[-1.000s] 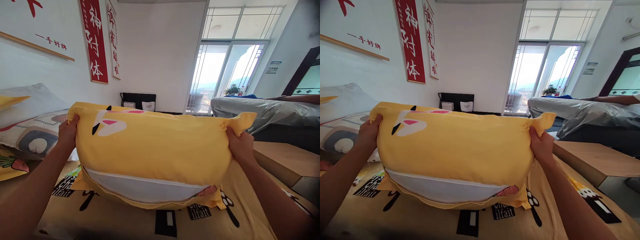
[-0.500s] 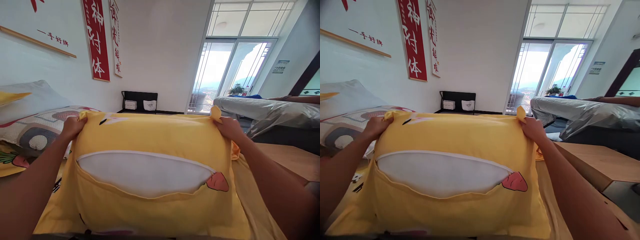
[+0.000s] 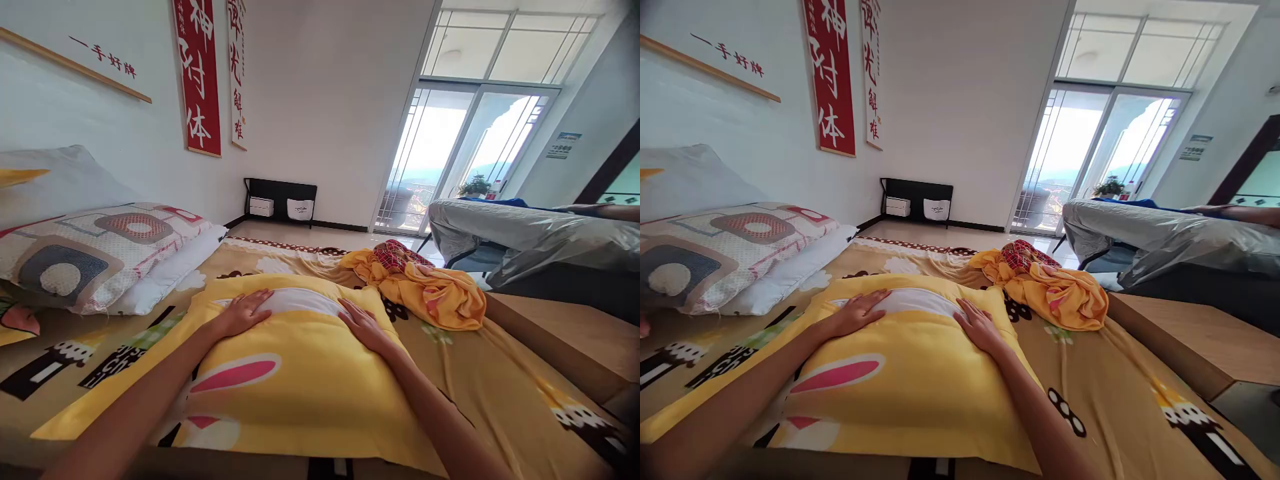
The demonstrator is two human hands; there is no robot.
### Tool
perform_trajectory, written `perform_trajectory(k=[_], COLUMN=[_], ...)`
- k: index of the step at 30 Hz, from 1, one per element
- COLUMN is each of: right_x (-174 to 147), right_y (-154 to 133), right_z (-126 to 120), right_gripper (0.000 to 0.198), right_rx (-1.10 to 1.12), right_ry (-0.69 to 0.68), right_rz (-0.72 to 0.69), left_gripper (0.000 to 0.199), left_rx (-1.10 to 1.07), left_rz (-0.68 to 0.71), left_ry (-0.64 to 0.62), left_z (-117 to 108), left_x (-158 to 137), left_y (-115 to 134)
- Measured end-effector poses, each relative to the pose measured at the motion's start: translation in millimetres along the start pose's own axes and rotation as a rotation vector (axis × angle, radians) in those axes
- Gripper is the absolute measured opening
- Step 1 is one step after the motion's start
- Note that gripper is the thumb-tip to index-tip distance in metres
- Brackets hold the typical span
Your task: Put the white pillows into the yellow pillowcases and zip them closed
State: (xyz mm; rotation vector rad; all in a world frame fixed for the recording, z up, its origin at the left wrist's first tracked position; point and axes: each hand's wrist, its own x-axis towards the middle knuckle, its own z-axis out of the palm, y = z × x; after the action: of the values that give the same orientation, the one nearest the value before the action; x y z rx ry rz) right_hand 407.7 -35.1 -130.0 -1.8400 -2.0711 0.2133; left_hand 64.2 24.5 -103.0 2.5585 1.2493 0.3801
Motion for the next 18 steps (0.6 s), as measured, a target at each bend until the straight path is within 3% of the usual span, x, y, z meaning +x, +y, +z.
perform_trajectory(k=[4,7,10,12,15,18], right_x=[-21.9,-39.6,-50.3,-53.2,-52.5,-46.6], right_y=[6.0,-5.2,-20.2,-27.9,-35.4,-40.6], right_z=[-18.5,-34.0,-47.1,-55.1,-66.1,-75.0], right_gripper=[0.053,0.039,0.03,0.028,0.025,0.027], right_rx=[0.049,0.138,0.143,0.112,0.072,0.138], right_ry=[0.171,0.286,0.218,0.165,0.075,0.018], right_rz=[-0.076,-0.239,-0.33,-0.332,-0.364,-0.4], left_gripper=[0.062,0.056,0.052,0.042,0.026,0.03], left_rx=[-0.041,-0.1,-0.085,-0.048,-0.069,-0.06], left_rz=[0.037,0.075,0.045,0.043,0.082,0.097], left_ry=[0.136,0.026,-0.211,-0.282,-0.259,-0.096], left_z=[-24.7,-51.0,-68.1,-73.7,-75.6,-68.9], left_x=[-16.7,-27.4,-35.9,-39.5,-40.6,-35.2], left_y=[0.8,8.7,13.3,11.9,8.3,10.7])
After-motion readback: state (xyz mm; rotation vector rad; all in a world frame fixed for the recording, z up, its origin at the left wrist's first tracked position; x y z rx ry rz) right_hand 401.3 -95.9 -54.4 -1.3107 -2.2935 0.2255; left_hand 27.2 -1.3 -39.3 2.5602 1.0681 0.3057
